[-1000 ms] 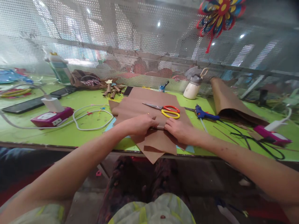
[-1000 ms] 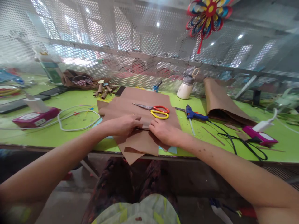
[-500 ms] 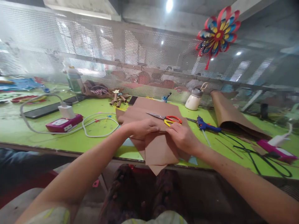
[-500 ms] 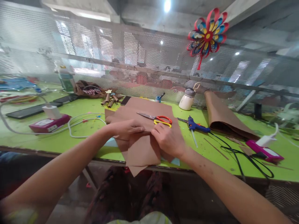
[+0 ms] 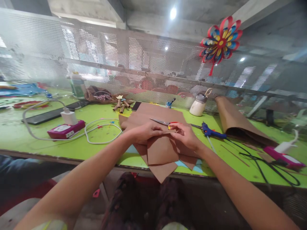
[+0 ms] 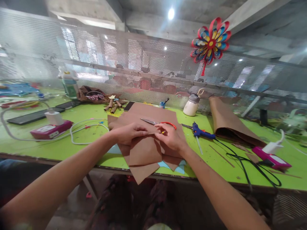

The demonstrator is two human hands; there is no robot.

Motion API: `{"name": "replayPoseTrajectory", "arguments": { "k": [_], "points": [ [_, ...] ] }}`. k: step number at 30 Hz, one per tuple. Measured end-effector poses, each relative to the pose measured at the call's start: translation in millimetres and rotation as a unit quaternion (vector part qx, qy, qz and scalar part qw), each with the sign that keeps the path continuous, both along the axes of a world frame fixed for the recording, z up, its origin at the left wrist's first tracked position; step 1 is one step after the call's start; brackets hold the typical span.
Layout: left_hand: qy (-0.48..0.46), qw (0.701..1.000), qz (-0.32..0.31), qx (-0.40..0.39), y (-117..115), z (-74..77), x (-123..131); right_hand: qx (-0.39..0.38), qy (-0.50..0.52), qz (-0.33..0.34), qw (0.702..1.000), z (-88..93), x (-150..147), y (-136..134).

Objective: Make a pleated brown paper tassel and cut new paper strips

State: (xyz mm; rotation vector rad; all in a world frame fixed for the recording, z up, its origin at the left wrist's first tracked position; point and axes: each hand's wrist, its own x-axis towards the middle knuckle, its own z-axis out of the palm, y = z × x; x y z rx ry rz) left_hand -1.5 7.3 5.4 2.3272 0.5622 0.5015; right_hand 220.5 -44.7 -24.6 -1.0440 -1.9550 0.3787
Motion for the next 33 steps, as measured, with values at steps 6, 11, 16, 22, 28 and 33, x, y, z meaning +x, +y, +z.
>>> {"name": "replayPoseTrajectory", "arguments": {
  "k": [6, 11, 16, 22, 28, 33],
  "points": [
    [0.040, 0.998, 0.003, 0.042, -5, 3.0, 3, -0.248, 0.148, 0.028, 0.957, -3.5, -4, -5],
    [0.037, 0.998, -0.007, 0.052, -7, 0.8, 4, -0.242, 0.237, 0.026, 0.941, -7.7, -5, -2],
    [0.063, 0.995, 0.013, 0.074, -9, -0.4, 4, -0.240, 0.226, -0.010, 0.944, -11.5, -2, 1],
    [0.078, 0.992, 0.030, 0.091, -14, 1.4, 6, -0.182, 0.132, 0.004, 0.974, -8.0, 2, -1],
    [0.067, 0.991, 0.047, 0.108, -21, 0.3, 9, -0.133, 0.006, 0.023, 0.991, 0.2, -2, -3],
    [0.107, 0.994, 0.013, -0.007, -16, 3.3, 3, -0.176, 0.058, 0.038, 0.982, -5.4, 6, -1]
  ]
}}
